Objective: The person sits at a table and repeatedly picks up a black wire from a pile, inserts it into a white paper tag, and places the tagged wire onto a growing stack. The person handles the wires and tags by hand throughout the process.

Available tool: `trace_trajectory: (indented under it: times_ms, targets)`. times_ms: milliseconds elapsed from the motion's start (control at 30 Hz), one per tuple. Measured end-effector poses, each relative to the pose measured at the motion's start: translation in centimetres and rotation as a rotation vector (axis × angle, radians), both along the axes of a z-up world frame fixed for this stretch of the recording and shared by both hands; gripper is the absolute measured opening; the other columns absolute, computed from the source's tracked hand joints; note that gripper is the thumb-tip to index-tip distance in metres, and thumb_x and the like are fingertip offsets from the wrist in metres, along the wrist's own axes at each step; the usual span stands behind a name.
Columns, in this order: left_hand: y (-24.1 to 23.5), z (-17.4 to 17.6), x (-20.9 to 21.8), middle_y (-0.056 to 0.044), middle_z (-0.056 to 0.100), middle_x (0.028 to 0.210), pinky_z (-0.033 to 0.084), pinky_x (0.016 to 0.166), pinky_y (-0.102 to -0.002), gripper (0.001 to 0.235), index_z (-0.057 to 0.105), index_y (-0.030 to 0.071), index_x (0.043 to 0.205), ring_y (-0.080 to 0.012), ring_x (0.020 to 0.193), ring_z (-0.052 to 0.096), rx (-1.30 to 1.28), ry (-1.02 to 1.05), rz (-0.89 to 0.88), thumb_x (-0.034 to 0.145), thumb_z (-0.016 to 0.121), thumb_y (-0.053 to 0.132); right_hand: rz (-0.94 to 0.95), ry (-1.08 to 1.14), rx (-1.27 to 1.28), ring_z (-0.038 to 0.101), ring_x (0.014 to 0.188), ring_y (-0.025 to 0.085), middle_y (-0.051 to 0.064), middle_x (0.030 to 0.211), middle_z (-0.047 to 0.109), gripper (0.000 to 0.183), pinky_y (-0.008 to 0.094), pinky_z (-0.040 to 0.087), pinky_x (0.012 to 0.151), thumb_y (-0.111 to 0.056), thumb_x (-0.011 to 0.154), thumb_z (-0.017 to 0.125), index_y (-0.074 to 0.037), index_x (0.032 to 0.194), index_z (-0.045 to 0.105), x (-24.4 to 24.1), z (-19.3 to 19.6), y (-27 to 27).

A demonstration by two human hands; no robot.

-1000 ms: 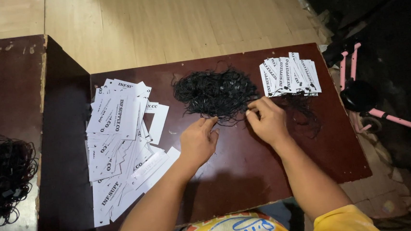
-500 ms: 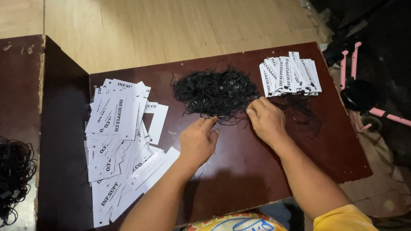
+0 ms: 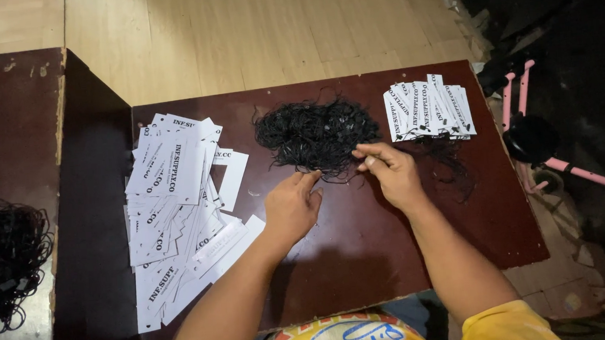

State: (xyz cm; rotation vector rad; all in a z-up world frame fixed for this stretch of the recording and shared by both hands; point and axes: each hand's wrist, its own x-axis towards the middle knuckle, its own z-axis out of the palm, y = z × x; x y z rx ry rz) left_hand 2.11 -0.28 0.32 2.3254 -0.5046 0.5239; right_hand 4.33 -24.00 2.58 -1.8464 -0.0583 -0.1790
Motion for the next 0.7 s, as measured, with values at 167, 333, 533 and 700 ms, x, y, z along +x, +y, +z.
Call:
trace_trajectory:
  times_ms: [167,333,533,700]
  targets:
    - [0.0,-0.2,0.0,-0.004,0.064,0.076,0.056,0.065,-0.036,0.027,0.073,0.018,0.109,-0.0287,0.072,0.070,0.000,0.004,0.002,0.083,0.072,0.022,-0.080,-0.171,-0.208,0.074,0.072,0.019,0.012,0.095,0.078,0.023,0.031,0.059,0.065,0.003,0.092,0.067,-0.007,0.109,0.079,0.5,0.0,-1.1]
    - [0.1,0.1,0.0,-0.004,0.063,0.075,0.055,0.065,-0.036,0.027,0.074,0.018,0.109,-0.0288,0.071,0.069,0.007,0.017,0.001,0.082,0.073,0.022,-0.179,-0.353,-0.656,0.071,0.088,0.023,0.000,0.088,0.068,0.008,0.034,0.057,0.082,-0.015,0.081,0.083,-0.018,0.087,0.079,0.6,-1.7,-1.8]
    - [0.1,0.8,-0.1,-0.004,0.063,0.074,0.055,0.064,-0.036,0.027,0.074,0.017,0.109,-0.0288,0.070,0.069,0.017,0.021,-0.001,0.082,0.073,0.020,-0.154,-0.369,-0.902,0.062,0.096,0.025,-0.001,0.093,0.061,0.017,0.041,0.050,0.081,-0.028,0.080,0.082,-0.017,0.088,0.072,0.2,-2.3,-0.8]
    - [0.0,0.2,0.0,-0.005,0.063,0.074,0.055,0.064,-0.037,0.027,0.074,0.017,0.108,-0.0299,0.070,0.069,0.006,0.015,0.004,0.082,0.073,0.022,-0.137,-0.342,-0.951,0.060,0.095,0.030,0.002,0.090,0.058,0.013,0.044,0.048,0.078,-0.026,0.087,0.075,-0.016,0.085,0.068,0.7,-4.1,-1.5]
